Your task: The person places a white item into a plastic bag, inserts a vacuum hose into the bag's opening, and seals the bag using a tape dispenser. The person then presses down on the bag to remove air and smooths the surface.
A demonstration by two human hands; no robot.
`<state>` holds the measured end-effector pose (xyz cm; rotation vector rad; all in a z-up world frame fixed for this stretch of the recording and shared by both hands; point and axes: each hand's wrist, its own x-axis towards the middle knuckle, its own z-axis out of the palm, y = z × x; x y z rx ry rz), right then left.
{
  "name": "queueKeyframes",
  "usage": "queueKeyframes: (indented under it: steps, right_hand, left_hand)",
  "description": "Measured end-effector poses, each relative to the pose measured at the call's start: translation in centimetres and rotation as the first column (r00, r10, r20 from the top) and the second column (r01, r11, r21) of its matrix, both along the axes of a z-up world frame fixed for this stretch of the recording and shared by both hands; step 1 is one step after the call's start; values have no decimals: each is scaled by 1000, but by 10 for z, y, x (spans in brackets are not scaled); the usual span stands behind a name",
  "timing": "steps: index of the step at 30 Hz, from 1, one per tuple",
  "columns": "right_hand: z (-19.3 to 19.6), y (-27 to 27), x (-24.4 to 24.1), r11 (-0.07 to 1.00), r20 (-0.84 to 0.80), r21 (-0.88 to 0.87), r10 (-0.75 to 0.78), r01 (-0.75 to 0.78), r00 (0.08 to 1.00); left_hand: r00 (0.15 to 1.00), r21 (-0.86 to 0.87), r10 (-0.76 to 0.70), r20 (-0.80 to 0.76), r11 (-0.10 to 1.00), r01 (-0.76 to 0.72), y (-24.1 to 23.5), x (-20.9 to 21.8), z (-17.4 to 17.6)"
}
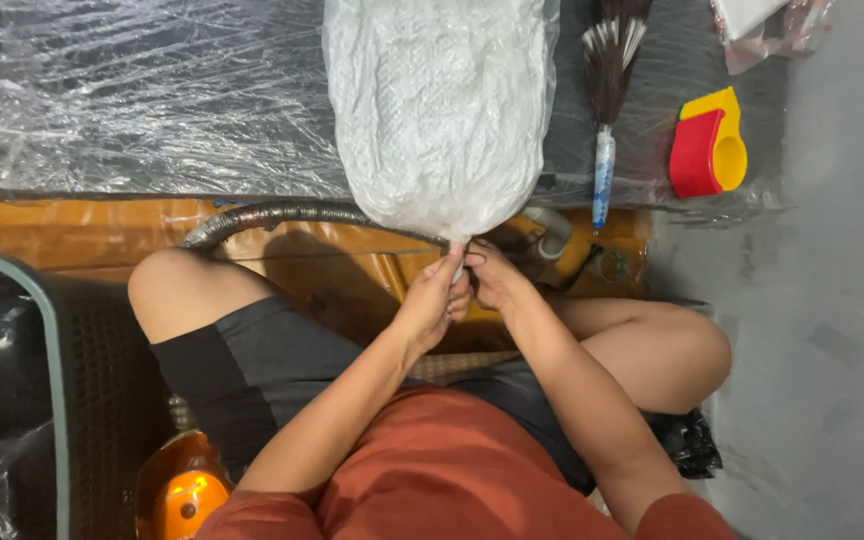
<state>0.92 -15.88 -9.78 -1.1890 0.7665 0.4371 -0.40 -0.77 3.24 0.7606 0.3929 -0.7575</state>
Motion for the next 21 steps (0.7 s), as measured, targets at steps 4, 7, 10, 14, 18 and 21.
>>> queueKeyframes:
  steps: [4, 7, 10, 14, 18, 21]
  right_hand:
    - [-2, 2, 2, 999, -18, 11, 48, -48, 999]
    - [-5, 2, 7, 994, -24, -47, 97, -98, 995]
    - [-5, 6, 12, 984, -31, -101, 148, -150, 989]
    - [-4, 9, 16, 960, -48, -172, 218, -223, 975]
    - [-1, 6, 22, 928, -61, -249, 269, -275, 961]
    - [-6, 7, 23, 899, -81, -301, 307, -317, 948]
  left_hand:
    - [998, -13, 50, -46, 999, -50, -5, -3, -2]
    - [995, -52, 81, -49, 995, -84, -13, -6, -18]
    - [995, -63, 86, -55, 994, -89, -13, -9, -12]
    - [993, -104, 90, -70, 990, -97, -18, -12, -22]
    - [990, -144, 121, -75, 981, -131, -20, -13, -19]
    - [990, -165, 126, -66, 977, -135, -21, -13, -25]
